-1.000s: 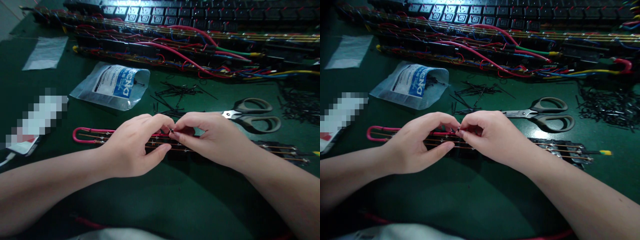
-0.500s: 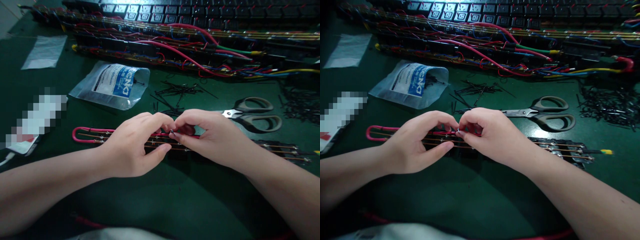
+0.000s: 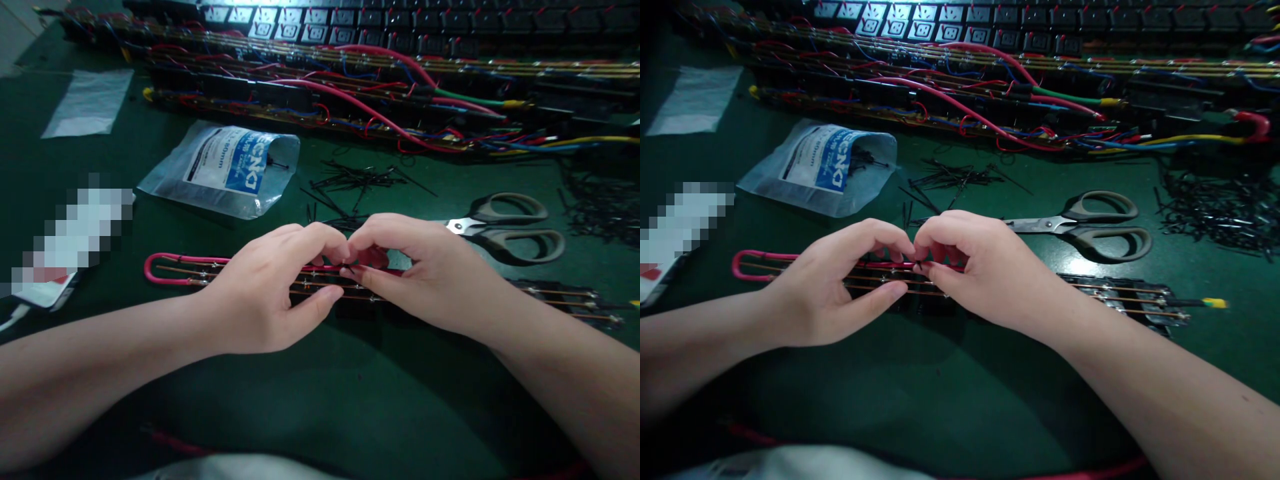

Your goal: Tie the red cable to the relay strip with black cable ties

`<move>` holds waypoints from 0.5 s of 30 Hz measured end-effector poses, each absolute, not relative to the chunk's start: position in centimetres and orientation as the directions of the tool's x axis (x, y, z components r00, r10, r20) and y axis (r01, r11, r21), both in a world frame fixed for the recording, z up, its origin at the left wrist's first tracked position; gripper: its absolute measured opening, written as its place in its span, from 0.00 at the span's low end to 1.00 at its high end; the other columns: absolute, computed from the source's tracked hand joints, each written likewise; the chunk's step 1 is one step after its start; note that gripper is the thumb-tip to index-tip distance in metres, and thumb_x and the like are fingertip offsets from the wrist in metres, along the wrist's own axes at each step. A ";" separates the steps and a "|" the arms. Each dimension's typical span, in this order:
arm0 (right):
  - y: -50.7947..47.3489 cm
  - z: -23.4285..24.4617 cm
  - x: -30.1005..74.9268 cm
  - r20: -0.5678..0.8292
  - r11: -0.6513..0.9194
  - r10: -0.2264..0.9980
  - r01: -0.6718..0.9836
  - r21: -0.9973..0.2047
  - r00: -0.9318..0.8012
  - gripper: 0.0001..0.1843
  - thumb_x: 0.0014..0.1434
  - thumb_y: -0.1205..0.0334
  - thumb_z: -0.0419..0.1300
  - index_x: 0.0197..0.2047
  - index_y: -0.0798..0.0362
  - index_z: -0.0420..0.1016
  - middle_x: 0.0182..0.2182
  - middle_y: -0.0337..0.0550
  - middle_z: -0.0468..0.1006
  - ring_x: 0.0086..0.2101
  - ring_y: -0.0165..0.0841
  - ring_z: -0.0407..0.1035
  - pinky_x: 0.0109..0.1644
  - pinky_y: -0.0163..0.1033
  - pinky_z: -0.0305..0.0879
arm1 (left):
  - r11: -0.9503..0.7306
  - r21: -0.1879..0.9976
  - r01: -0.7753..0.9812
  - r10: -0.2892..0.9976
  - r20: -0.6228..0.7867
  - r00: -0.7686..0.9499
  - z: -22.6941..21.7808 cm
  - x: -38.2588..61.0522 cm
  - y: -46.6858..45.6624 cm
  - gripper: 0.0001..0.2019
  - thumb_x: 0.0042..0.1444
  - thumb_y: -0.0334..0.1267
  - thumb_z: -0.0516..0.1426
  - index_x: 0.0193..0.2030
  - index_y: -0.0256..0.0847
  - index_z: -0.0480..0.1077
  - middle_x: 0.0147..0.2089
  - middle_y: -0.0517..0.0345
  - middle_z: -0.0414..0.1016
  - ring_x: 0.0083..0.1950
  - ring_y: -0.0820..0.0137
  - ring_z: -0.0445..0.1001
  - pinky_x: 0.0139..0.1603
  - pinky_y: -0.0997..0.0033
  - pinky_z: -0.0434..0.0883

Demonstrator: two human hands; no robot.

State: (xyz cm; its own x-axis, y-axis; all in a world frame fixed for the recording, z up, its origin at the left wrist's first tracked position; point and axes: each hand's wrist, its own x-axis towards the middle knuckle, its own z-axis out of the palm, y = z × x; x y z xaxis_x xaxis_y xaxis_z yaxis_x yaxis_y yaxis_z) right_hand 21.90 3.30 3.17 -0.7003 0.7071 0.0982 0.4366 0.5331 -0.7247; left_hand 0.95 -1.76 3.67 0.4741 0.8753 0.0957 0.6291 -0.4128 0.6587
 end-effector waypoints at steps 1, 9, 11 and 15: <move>3.3 3.2 21.9 0.097 0.530 0.708 0.435 -0.727 -0.700 0.08 0.55 0.72 0.59 0.36 0.50 0.75 0.31 0.37 0.76 0.30 0.29 0.69 0.30 0.35 0.62 | -0.411 0.655 0.634 0.874 0.086 0.478 3.7 0.9 -1.7 0.11 0.59 0.34 0.57 0.48 0.42 0.66 0.45 0.57 0.75 0.45 0.68 0.74 0.47 0.67 0.72; 3.3 3.1 22.0 0.099 0.518 0.721 0.438 -0.734 -0.686 0.04 0.58 0.67 0.61 0.36 0.49 0.75 0.35 0.40 0.79 0.32 0.32 0.71 0.33 0.37 0.66 | -0.414 0.604 0.681 0.881 0.076 0.468 3.3 0.9 -1.6 0.11 0.60 0.35 0.56 0.50 0.42 0.65 0.48 0.55 0.75 0.48 0.66 0.74 0.47 0.65 0.72; 3.3 3.2 22.0 0.086 0.507 0.727 0.449 -0.735 -0.681 0.05 0.58 0.67 0.60 0.37 0.48 0.75 0.35 0.39 0.80 0.32 0.32 0.71 0.34 0.37 0.66 | -0.442 0.575 0.688 0.878 0.123 0.462 3.2 0.9 -1.7 0.11 0.60 0.34 0.56 0.50 0.42 0.66 0.48 0.54 0.75 0.48 0.66 0.74 0.47 0.65 0.72; 3.2 3.3 21.8 0.069 0.497 0.731 0.460 -0.736 -0.679 0.06 0.57 0.70 0.60 0.36 0.49 0.75 0.32 0.37 0.79 0.30 0.30 0.71 0.32 0.35 0.64 | -0.496 0.535 0.684 0.860 0.191 0.473 3.0 0.9 -1.9 0.11 0.60 0.32 0.55 0.50 0.41 0.66 0.47 0.55 0.74 0.46 0.68 0.73 0.48 0.67 0.72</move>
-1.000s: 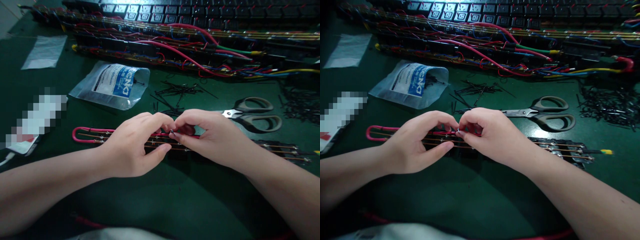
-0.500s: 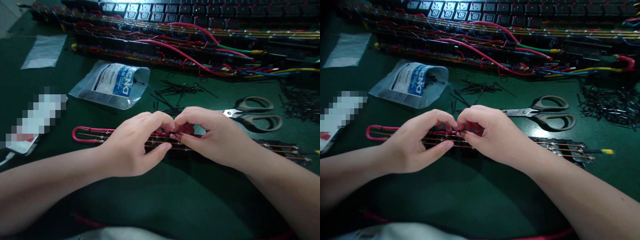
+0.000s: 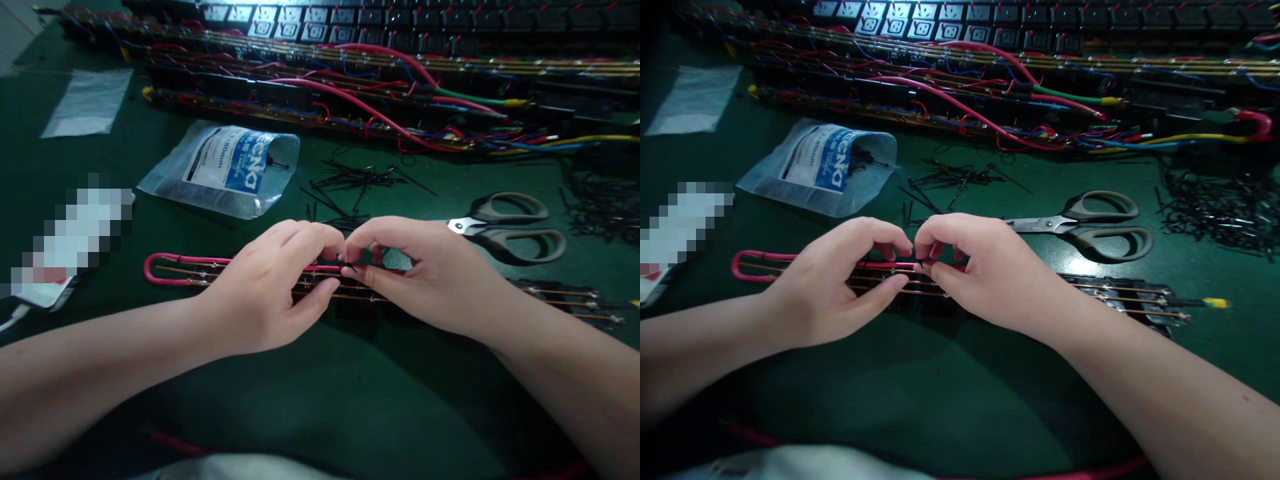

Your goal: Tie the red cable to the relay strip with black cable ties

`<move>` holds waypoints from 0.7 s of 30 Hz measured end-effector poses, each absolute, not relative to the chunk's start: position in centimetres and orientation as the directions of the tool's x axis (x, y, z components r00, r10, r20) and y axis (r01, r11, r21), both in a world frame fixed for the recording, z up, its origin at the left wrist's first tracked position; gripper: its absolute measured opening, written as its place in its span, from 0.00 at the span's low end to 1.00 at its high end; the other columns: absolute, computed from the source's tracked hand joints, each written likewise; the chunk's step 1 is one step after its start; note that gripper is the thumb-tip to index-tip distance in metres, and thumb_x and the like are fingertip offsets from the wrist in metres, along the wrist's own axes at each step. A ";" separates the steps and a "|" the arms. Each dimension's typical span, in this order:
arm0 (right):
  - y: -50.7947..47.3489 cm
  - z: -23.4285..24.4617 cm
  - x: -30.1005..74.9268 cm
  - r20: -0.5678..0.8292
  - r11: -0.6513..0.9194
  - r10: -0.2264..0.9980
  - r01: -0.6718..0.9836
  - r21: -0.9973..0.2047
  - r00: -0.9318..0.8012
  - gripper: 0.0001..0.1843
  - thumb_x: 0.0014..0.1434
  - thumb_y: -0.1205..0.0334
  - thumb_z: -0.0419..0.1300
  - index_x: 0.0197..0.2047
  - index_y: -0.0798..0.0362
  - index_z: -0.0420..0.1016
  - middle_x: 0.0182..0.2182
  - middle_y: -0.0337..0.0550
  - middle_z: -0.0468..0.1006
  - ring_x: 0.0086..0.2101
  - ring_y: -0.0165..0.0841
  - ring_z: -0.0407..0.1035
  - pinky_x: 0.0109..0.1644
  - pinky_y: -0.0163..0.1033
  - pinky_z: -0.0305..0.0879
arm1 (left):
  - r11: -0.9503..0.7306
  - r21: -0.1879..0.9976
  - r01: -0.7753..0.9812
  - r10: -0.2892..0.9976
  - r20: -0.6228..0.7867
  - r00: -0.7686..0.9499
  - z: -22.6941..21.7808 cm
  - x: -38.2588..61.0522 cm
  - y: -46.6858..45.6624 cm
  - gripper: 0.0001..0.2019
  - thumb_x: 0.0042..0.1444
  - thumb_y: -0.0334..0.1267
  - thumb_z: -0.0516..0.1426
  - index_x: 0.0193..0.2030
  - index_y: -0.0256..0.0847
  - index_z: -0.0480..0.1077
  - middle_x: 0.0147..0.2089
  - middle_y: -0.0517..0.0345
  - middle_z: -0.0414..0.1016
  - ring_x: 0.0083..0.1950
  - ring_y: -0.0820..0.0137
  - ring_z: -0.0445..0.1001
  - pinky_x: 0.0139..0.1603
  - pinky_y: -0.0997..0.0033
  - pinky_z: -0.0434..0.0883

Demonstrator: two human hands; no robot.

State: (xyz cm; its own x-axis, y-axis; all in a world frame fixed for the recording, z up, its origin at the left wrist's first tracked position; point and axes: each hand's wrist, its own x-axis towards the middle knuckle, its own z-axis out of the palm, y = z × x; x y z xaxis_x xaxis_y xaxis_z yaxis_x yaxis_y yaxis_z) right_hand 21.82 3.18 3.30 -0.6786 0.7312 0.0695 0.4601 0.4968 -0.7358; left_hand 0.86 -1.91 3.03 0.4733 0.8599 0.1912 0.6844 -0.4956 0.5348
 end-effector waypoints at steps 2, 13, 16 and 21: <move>3.2 3.4 21.8 0.060 0.491 0.729 0.461 -0.739 -0.682 0.06 0.57 0.71 0.59 0.36 0.49 0.74 0.31 0.36 0.79 0.29 0.29 0.71 0.30 0.35 0.63 | -0.510 0.523 0.683 0.852 0.194 0.487 3.0 0.8 -1.9 0.11 0.61 0.32 0.55 0.50 0.42 0.66 0.46 0.55 0.75 0.45 0.68 0.73 0.46 0.67 0.71; 3.2 3.1 22.1 0.077 0.511 0.705 0.428 -0.746 -0.705 0.05 0.60 0.70 0.59 0.36 0.50 0.73 0.29 0.34 0.77 0.28 0.27 0.69 0.28 0.33 0.61 | -0.561 0.461 0.687 0.814 0.157 0.560 2.8 1.0 -1.5 0.12 0.61 0.39 0.58 0.50 0.39 0.67 0.43 0.56 0.76 0.42 0.66 0.70 0.47 0.64 0.67; 3.2 3.0 22.1 0.125 0.535 0.692 0.388 -0.750 -0.711 0.04 0.61 0.69 0.59 0.34 0.51 0.72 0.28 0.34 0.76 0.27 0.26 0.68 0.28 0.33 0.61 | -0.560 0.442 0.701 0.815 0.145 0.561 2.7 1.0 -1.5 0.11 0.61 0.39 0.59 0.49 0.39 0.67 0.39 0.58 0.75 0.39 0.67 0.68 0.43 0.65 0.66; 3.3 3.0 22.1 0.151 0.542 0.681 0.354 -0.762 -0.717 0.05 0.61 0.68 0.59 0.34 0.52 0.73 0.27 0.35 0.76 0.26 0.26 0.68 0.28 0.34 0.61 | -0.547 0.448 0.707 0.822 0.129 0.555 2.6 0.9 -1.5 0.11 0.60 0.39 0.59 0.47 0.40 0.68 0.38 0.60 0.75 0.39 0.67 0.67 0.40 0.66 0.64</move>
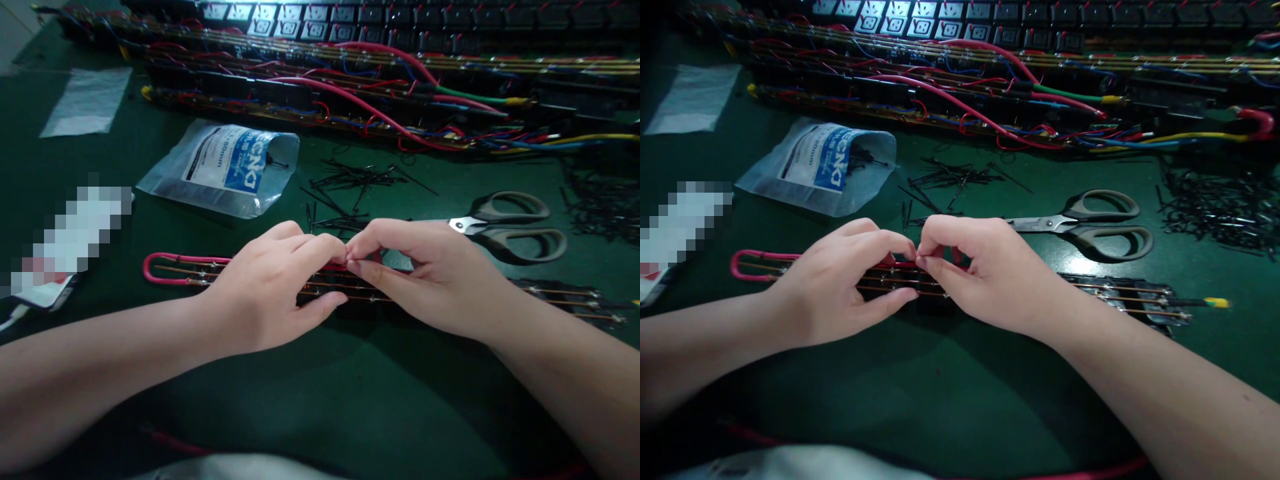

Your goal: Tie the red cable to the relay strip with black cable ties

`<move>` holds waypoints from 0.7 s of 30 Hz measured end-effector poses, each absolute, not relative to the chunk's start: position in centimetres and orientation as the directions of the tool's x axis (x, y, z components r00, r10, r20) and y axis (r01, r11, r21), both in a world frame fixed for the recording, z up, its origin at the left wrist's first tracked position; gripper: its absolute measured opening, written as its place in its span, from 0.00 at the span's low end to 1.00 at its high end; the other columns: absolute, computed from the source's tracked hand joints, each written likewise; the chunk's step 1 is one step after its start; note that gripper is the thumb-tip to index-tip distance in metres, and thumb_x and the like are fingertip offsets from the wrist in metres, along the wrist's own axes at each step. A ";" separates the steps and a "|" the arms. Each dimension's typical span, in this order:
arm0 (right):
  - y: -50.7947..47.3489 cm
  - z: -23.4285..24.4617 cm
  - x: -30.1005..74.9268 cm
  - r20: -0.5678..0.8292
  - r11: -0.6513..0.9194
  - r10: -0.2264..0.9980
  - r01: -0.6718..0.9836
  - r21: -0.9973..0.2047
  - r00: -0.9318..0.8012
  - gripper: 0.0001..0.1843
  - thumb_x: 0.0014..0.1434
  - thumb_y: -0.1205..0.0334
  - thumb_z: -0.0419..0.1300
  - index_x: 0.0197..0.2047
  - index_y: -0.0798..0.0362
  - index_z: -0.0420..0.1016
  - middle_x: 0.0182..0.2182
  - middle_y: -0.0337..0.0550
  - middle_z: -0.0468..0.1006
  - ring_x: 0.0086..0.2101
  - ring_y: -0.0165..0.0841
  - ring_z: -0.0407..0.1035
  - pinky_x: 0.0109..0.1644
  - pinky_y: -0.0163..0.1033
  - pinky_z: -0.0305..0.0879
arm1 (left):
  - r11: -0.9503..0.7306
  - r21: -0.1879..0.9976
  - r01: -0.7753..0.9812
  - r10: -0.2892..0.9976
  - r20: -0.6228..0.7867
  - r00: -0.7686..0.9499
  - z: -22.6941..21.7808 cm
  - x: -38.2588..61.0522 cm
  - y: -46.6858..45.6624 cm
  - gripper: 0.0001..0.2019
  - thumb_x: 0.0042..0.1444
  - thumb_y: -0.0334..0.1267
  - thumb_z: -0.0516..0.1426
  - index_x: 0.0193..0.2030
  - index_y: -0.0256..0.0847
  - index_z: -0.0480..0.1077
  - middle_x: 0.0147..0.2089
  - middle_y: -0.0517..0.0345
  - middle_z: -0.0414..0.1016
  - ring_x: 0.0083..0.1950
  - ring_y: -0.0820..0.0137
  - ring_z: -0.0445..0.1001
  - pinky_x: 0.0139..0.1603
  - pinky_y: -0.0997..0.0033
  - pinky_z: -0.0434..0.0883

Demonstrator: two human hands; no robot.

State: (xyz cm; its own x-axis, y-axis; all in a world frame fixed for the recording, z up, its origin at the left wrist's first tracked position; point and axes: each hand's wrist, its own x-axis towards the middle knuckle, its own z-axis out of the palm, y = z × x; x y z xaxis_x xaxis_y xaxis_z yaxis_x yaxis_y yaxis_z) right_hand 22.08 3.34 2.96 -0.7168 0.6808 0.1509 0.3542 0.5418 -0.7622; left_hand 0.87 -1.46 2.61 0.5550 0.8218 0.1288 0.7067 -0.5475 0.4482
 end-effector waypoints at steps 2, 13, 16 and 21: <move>3.4 3.0 22.1 0.149 0.531 0.687 0.351 -0.771 -0.711 0.05 0.62 0.68 0.59 0.34 0.52 0.74 0.28 0.35 0.77 0.27 0.27 0.69 0.29 0.34 0.61 | -0.543 0.448 0.710 0.826 0.131 0.548 2.6 0.9 -1.5 0.11 0.60 0.39 0.59 0.48 0.40 0.68 0.38 0.60 0.75 0.39 0.67 0.67 0.40 0.67 0.64; 3.4 3.0 22.2 0.116 0.542 0.709 0.432 -0.721 -0.695 0.06 0.61 0.72 0.56 0.35 0.52 0.70 0.29 0.35 0.78 0.28 0.28 0.71 0.28 0.33 0.62 | -0.585 0.426 0.690 0.800 0.163 0.578 2.4 0.7 -1.5 0.15 0.61 0.40 0.60 0.54 0.43 0.68 0.41 0.62 0.78 0.39 0.68 0.68 0.41 0.67 0.65; 3.4 3.0 22.2 0.112 0.539 0.709 0.433 -0.723 -0.696 0.06 0.61 0.72 0.56 0.35 0.52 0.69 0.28 0.35 0.77 0.27 0.28 0.70 0.28 0.33 0.61 | -0.598 0.424 0.680 0.790 0.171 0.589 2.3 0.7 -1.4 0.14 0.62 0.39 0.59 0.54 0.42 0.68 0.42 0.61 0.79 0.39 0.68 0.68 0.43 0.66 0.66; 3.5 3.0 22.1 0.116 0.544 0.712 0.439 -0.715 -0.693 0.05 0.62 0.71 0.56 0.35 0.52 0.69 0.28 0.36 0.76 0.26 0.28 0.68 0.27 0.33 0.60 | -0.608 0.420 0.673 0.783 0.176 0.597 2.4 0.7 -1.3 0.14 0.63 0.40 0.58 0.54 0.42 0.69 0.44 0.60 0.80 0.39 0.69 0.70 0.45 0.66 0.66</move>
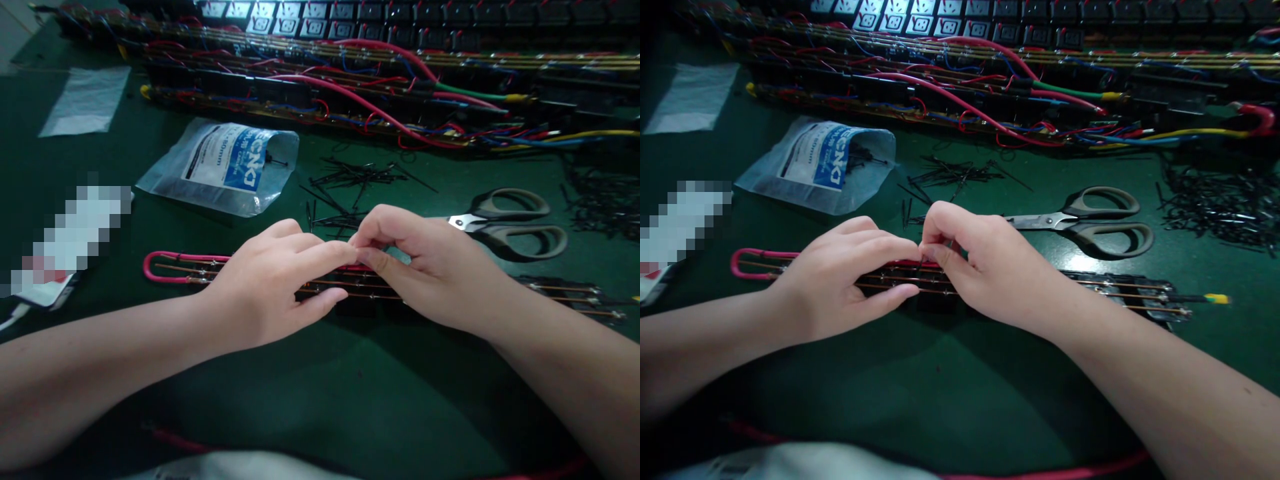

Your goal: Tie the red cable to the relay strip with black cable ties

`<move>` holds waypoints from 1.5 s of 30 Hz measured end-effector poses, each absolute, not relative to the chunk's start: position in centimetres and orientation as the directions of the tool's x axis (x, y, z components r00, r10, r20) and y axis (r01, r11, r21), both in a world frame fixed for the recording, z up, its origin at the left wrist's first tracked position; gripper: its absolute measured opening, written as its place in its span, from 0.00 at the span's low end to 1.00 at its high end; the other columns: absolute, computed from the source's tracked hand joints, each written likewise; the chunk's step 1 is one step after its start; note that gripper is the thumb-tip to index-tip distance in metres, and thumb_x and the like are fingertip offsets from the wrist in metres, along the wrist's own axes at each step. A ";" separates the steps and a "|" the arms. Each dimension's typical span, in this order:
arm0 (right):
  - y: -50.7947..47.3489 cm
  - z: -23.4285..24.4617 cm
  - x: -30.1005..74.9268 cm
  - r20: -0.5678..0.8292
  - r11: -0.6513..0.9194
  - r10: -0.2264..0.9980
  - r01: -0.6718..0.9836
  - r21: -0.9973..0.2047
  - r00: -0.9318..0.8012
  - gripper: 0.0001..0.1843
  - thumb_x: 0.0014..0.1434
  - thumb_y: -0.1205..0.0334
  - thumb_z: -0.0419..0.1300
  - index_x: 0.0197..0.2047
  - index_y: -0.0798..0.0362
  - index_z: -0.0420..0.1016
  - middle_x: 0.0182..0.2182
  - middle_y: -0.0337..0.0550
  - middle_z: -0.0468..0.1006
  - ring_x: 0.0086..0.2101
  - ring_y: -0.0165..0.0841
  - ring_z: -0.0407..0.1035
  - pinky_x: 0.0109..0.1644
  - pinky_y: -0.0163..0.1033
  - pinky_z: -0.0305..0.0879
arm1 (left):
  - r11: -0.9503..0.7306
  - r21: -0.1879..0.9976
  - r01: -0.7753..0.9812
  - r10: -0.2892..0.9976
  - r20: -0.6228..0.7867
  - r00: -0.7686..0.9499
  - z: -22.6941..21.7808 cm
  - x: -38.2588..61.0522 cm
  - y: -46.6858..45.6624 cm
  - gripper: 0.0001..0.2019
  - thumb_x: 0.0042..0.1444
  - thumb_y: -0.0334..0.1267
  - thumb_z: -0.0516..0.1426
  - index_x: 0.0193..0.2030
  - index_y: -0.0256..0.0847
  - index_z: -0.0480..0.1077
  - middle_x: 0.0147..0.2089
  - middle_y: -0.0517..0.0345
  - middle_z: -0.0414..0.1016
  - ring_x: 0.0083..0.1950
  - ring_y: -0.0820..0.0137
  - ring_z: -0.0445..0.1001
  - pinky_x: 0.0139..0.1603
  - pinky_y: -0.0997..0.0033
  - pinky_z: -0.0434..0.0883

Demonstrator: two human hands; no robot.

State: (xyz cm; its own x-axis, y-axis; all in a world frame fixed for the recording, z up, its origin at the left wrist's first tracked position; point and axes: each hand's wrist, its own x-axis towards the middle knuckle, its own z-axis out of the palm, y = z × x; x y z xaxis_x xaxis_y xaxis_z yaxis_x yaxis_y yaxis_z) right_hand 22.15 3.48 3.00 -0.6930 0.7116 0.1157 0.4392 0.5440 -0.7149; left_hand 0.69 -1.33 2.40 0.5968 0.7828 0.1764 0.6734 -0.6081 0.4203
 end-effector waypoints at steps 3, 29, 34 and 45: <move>3.5 3.0 22.1 0.122 0.546 0.713 0.438 -0.714 -0.691 0.05 0.62 0.70 0.55 0.34 0.52 0.68 0.27 0.35 0.75 0.26 0.28 0.67 0.27 0.33 0.60 | -0.613 0.424 0.667 0.779 0.181 0.601 2.5 0.7 -1.3 0.13 0.63 0.39 0.58 0.54 0.42 0.70 0.44 0.60 0.80 0.39 0.69 0.71 0.45 0.66 0.66; 3.2 2.9 22.0 0.115 0.495 0.748 0.435 -0.752 -0.653 0.04 0.64 0.64 0.56 0.37 0.50 0.71 0.31 0.39 0.78 0.29 0.31 0.70 0.31 0.37 0.61 | -0.616 0.439 0.654 0.770 0.159 0.618 2.5 0.7 -1.3 0.06 0.64 0.40 0.56 0.40 0.40 0.73 0.44 0.56 0.80 0.41 0.68 0.71 0.46 0.64 0.66; 3.3 3.0 22.0 0.127 0.490 0.757 0.428 -0.760 -0.641 0.04 0.63 0.64 0.58 0.35 0.51 0.71 0.28 0.38 0.76 0.28 0.30 0.68 0.30 0.37 0.60 | -0.601 0.424 0.677 0.784 0.150 0.602 2.5 0.7 -1.4 0.07 0.63 0.40 0.58 0.44 0.40 0.71 0.43 0.57 0.79 0.41 0.67 0.69 0.45 0.65 0.66; 3.3 3.1 21.9 0.119 0.481 0.764 0.436 -0.761 -0.634 0.04 0.62 0.64 0.58 0.34 0.51 0.71 0.28 0.38 0.76 0.27 0.30 0.69 0.29 0.36 0.61 | -0.595 0.429 0.680 0.790 0.156 0.593 2.5 0.6 -1.4 0.12 0.62 0.40 0.59 0.50 0.41 0.69 0.42 0.59 0.78 0.40 0.68 0.67 0.44 0.67 0.66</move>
State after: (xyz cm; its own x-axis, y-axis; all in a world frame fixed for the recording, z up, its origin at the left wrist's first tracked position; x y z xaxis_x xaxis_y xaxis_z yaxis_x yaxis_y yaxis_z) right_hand 21.92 3.28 3.09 -0.6345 0.7637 0.1193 0.4356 0.4808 -0.7609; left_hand 0.63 -1.41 2.46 0.5929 0.7900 0.1565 0.6796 -0.5950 0.4290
